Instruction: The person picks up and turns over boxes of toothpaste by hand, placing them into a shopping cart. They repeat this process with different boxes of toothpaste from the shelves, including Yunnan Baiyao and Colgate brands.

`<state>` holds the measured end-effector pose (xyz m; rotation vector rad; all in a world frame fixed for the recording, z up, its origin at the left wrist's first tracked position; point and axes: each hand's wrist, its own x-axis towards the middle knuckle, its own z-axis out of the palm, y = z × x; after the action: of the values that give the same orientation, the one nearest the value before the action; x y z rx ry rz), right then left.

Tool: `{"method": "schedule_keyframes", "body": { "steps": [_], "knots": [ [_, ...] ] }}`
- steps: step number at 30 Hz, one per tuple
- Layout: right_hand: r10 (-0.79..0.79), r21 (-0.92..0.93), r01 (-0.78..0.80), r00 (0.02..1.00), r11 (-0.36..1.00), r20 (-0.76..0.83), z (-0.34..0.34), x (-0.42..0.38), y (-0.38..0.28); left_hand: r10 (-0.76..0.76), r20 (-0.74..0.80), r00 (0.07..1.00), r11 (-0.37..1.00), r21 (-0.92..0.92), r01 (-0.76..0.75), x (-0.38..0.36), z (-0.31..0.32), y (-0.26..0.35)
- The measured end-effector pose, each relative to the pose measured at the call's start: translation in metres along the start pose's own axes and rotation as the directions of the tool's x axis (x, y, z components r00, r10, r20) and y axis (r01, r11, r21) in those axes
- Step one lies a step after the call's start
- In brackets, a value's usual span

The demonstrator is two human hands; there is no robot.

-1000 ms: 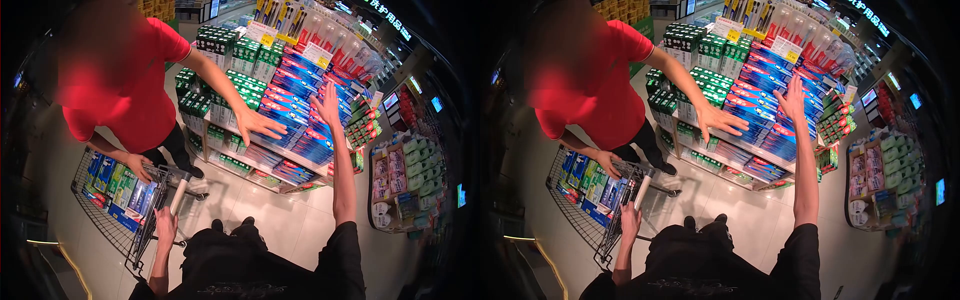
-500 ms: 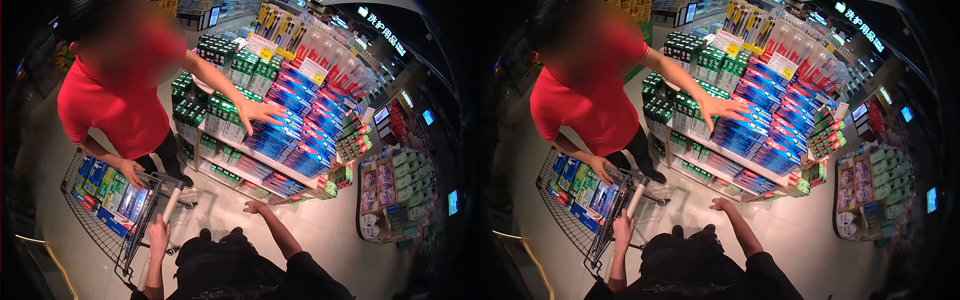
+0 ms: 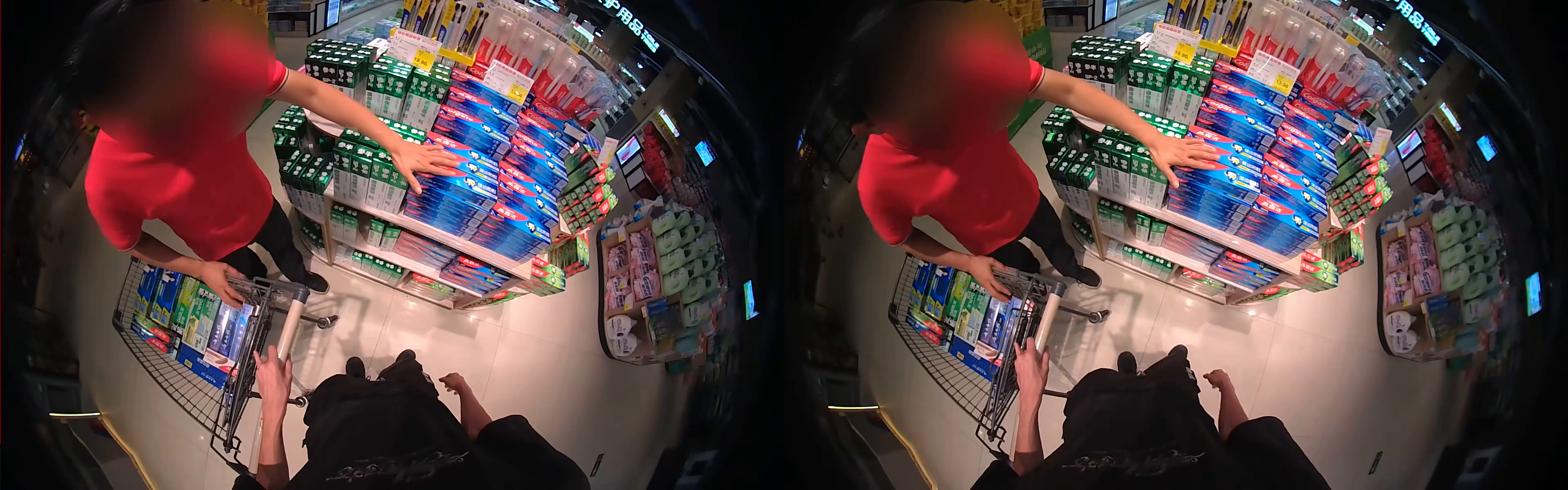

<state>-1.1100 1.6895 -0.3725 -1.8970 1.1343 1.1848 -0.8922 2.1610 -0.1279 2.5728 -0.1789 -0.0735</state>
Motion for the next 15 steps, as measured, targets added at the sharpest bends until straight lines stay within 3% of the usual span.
{"method": "schedule_keyframes", "body": {
  "steps": [4, 7, 13, 15],
  "knots": [
    [0.151, 0.194, -0.158, 0.987, 0.968, 0.05, 0.025, -0.025, 0.037, -0.019, 0.025, 0.999, 0.999, -0.035, 0.02, 0.003, 0.001, -0.002],
    [0.169, 0.247, -0.179, 0.984, 0.952, 0.059, 0.029, -0.03, 0.047, -0.065, 0.05, 0.997, 0.997, -0.047, 0.068, 0.003, 0.003, -0.002],
    [0.072, 0.251, -0.044, 0.992, 0.967, -0.106, 0.012, -0.025, 0.024, -0.054, 0.037, 0.998, 0.998, 0.031, 0.053, 0.0, 0.006, -0.005],
    [0.028, 0.229, 0.007, 0.988, 0.974, -0.15, 0.006, -0.021, 0.012, 0.277, -0.24, 0.93, 0.946, 0.236, -0.221, 0.003, 0.011, -0.007]
  ]
}}
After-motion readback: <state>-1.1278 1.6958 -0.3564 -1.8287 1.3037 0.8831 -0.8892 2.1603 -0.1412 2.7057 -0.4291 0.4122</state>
